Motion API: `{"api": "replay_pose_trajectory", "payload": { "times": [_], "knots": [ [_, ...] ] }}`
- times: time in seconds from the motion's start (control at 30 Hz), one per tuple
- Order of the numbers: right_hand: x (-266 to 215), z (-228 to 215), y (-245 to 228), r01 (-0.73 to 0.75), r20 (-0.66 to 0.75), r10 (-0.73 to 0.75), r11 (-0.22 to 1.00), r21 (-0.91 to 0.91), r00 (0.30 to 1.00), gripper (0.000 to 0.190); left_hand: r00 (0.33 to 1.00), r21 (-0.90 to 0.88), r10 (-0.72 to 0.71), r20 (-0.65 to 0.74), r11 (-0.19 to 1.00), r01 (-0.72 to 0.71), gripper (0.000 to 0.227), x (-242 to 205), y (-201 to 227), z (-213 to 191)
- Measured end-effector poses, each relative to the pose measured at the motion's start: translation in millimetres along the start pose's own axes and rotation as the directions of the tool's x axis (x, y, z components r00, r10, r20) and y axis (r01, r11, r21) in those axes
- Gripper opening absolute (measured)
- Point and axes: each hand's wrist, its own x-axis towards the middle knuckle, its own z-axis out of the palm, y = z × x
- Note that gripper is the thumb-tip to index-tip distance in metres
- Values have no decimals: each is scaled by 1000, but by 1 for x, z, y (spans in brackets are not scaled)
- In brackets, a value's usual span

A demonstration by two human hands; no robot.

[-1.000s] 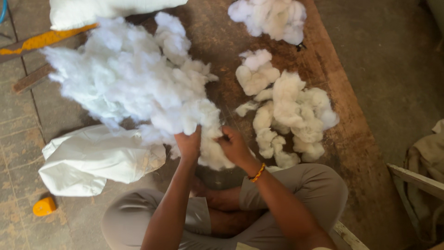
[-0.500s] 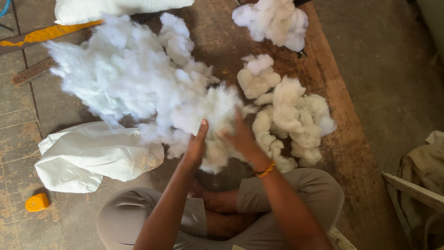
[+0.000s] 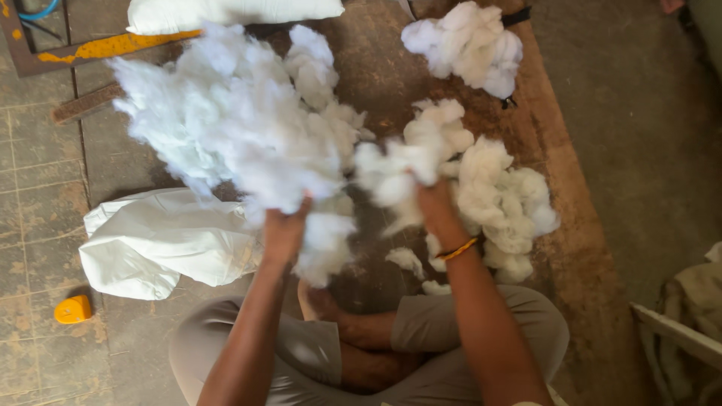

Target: The person sits on the floor and repeatedly pulls apart, fluffs, and separates clumps of white cotton fiber by hand. They transfer portions of the cotton between two piles on the floor, continuing the manual separation process throughout the clip.

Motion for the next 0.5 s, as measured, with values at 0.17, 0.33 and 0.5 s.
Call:
{"api": "replay_pose_trajectory", "payload": {
  "times": [0.17, 0.33, 0.5],
  "knots": [
    [-37, 82, -8, 395, 455, -309, 912, -107, 835, 54, 694, 411, 673, 254, 575, -707, 66, -16, 21, 25],
    [-34, 111, -11, 242, 263, -214, 967, -78, 941, 32, 895, 309, 359, 265, 847, -432, 21, -21, 35, 12],
    [-20, 100, 4, 264, 196, -256, 965, -12, 947, 20, 960, 274, 241, 146, 922, -273, 13, -28, 40, 10]
  ]
}}
